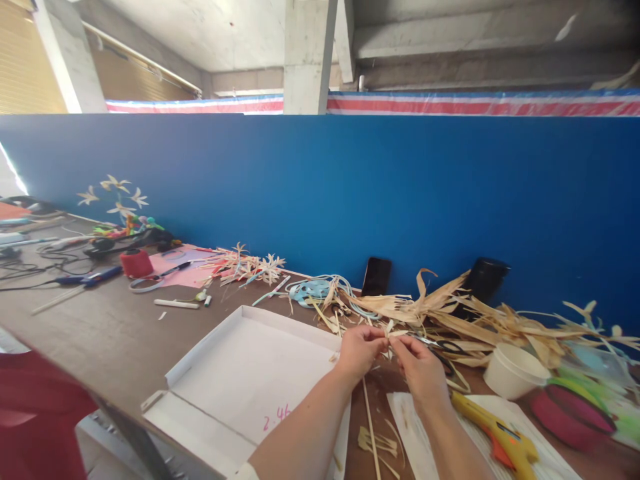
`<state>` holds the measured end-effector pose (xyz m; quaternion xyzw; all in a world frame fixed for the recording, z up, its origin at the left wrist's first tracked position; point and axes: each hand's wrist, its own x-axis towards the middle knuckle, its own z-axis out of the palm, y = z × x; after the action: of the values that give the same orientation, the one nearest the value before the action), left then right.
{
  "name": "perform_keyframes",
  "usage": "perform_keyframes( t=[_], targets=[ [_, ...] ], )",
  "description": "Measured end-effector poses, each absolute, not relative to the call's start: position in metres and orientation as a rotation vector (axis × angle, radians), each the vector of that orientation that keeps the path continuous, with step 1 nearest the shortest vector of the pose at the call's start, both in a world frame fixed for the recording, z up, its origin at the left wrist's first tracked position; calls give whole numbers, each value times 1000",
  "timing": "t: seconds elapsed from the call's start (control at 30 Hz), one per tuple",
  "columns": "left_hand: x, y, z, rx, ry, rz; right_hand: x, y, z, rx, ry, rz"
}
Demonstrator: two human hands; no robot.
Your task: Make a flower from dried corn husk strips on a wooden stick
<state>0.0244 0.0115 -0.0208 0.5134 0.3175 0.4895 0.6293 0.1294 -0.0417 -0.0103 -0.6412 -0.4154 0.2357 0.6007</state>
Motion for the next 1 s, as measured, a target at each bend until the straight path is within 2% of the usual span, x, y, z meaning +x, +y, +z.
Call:
perform_keyframes(
  t=[0.5, 1.0],
  targets=[
    [25, 10, -22, 1285, 798, 1192, 128, -43, -13, -1506, -1009, 510],
    [25, 8, -16, 1237, 791, 1161, 130, -38, -20, -1353, -856, 702]
  ],
)
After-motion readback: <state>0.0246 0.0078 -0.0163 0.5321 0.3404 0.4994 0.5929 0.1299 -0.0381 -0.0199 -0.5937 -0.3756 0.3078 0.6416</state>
